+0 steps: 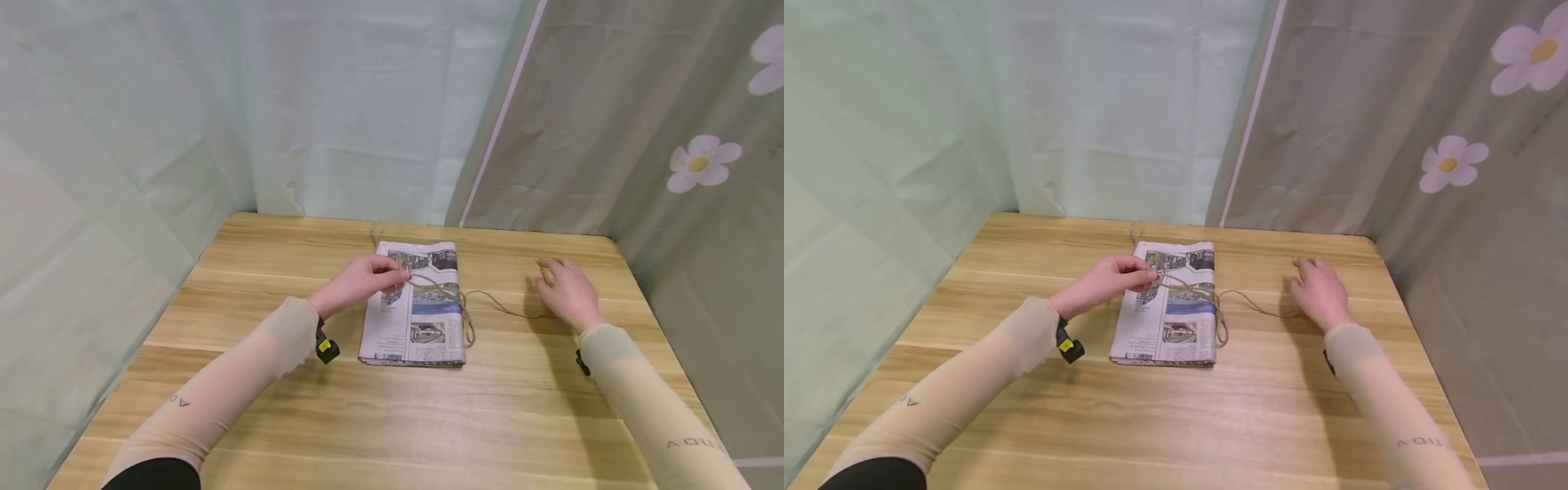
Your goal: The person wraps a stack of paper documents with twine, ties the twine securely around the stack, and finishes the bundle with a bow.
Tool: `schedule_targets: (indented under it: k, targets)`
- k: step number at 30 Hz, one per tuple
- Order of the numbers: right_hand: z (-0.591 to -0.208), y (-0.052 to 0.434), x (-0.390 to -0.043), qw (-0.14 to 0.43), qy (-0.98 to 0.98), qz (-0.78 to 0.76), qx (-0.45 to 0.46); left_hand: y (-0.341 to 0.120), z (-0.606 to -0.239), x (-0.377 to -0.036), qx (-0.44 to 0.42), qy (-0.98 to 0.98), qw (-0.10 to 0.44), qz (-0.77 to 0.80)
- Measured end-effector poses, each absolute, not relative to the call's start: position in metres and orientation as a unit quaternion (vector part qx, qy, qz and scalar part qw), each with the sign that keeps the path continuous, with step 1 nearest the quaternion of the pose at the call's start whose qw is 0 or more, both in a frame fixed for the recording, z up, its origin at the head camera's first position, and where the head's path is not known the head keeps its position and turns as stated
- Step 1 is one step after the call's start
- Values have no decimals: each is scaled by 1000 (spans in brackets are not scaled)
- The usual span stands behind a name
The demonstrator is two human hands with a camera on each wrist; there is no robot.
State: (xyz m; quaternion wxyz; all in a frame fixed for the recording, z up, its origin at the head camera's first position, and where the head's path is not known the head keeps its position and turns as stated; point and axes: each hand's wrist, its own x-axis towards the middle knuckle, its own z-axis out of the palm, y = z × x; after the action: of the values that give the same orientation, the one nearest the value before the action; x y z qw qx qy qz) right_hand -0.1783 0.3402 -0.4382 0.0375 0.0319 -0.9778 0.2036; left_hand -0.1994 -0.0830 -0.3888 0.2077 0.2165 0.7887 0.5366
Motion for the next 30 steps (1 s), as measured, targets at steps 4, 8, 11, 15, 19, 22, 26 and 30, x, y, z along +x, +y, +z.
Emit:
schedule_targets:
  k: [4,8,11,15,19,22,26,30]
  targets:
    - [-451,292,-183,24,-969,196,150,-83,-387,-199,216,790,205,535]
    - [-456,259,-189,-3,-957,179,229,-82,-386,-199,214,792,206,534]
    - [-447,252,-194,9,-956,191,224,-82,-387,-199,211,788,209,539]
    - [-425,260,-199,33,-953,265,146,-82,-388,-200,210,785,211,543]
    - [-406,282,-203,96,-924,368,48,-84,-389,-200,213,786,209,542]
    - [-398,301,-203,134,-888,440,-21,-84,-389,-200,214,785,207,543]
    - [-400,328,-200,139,-853,493,-98,-84,-389,-200,214,784,204,546]
    - [-412,352,-194,98,-869,460,-156,-84,-390,-201,213,787,203,542]
